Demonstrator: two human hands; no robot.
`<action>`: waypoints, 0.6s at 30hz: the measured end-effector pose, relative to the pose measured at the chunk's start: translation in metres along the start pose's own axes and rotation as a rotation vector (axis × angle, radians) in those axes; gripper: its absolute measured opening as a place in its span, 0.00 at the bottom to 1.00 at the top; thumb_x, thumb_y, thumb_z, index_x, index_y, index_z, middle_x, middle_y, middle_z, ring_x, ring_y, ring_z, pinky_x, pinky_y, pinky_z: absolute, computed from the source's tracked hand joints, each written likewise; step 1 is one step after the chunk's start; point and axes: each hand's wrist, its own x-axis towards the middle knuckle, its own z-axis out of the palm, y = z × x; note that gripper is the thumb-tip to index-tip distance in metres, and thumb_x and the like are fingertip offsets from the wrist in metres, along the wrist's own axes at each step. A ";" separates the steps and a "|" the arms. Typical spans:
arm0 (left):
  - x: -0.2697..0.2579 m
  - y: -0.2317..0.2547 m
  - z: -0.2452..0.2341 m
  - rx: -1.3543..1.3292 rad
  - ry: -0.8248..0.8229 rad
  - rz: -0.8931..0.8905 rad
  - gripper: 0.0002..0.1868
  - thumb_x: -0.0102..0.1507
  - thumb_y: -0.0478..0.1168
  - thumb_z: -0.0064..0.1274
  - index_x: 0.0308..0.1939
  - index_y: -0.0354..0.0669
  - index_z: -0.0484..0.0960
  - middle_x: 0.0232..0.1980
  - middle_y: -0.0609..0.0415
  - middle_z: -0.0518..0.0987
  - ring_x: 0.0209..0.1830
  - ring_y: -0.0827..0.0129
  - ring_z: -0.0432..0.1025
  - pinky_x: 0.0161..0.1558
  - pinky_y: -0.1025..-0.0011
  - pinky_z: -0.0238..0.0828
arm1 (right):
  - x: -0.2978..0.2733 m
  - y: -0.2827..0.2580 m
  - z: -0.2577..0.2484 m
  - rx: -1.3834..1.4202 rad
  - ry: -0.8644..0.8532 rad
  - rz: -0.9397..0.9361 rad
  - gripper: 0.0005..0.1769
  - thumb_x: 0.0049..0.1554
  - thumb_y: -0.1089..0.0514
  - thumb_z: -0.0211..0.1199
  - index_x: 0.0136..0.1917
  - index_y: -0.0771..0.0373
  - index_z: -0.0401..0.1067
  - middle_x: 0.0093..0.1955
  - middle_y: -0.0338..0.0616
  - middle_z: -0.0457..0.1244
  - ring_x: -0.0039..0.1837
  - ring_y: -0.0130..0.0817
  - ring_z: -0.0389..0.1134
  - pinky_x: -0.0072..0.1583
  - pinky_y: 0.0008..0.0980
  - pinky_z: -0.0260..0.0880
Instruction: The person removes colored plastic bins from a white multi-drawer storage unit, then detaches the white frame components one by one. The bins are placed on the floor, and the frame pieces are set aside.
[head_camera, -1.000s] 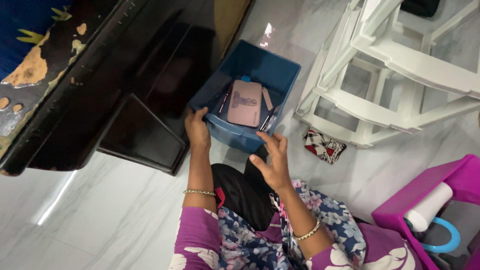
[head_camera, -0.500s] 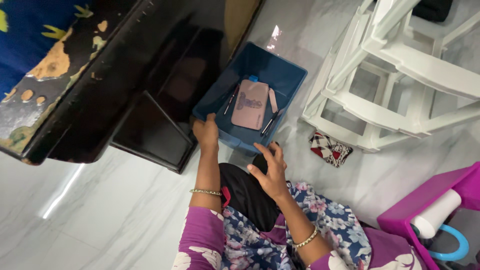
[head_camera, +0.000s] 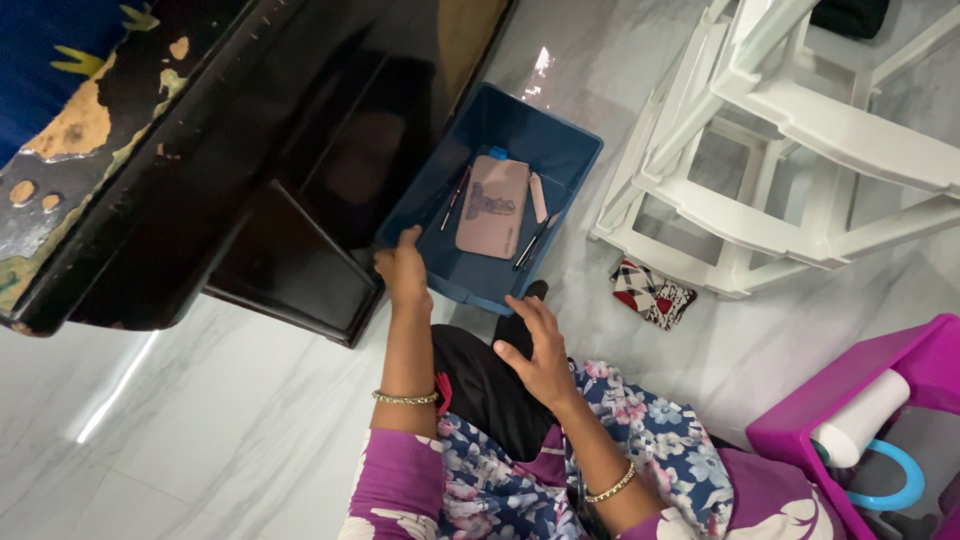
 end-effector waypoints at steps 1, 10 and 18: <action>-0.005 0.003 0.001 0.129 0.026 0.035 0.36 0.55 0.50 0.64 0.54 0.18 0.77 0.62 0.30 0.76 0.64 0.49 0.71 0.68 0.60 0.63 | 0.000 0.003 -0.001 0.006 0.024 0.014 0.36 0.54 0.51 0.70 0.72 0.62 0.67 0.72 0.59 0.60 0.76 0.58 0.57 0.74 0.47 0.55; -0.125 0.035 0.020 0.634 -0.121 1.092 0.49 0.57 0.43 0.61 0.78 0.35 0.55 0.79 0.18 0.49 0.79 0.25 0.44 0.77 0.41 0.41 | 0.023 0.104 -0.082 -0.305 0.173 0.149 0.27 0.54 0.50 0.70 0.64 0.62 0.73 0.62 0.53 0.67 0.64 0.50 0.68 0.66 0.43 0.67; -0.201 -0.021 0.091 0.810 -1.136 1.076 0.33 0.52 0.43 0.61 0.61 0.40 0.76 0.76 0.27 0.59 0.73 0.30 0.56 0.65 0.47 0.63 | 0.006 0.187 -0.143 -0.565 0.126 0.511 0.26 0.51 0.48 0.72 0.62 0.55 0.74 0.59 0.54 0.68 0.63 0.54 0.68 0.63 0.49 0.69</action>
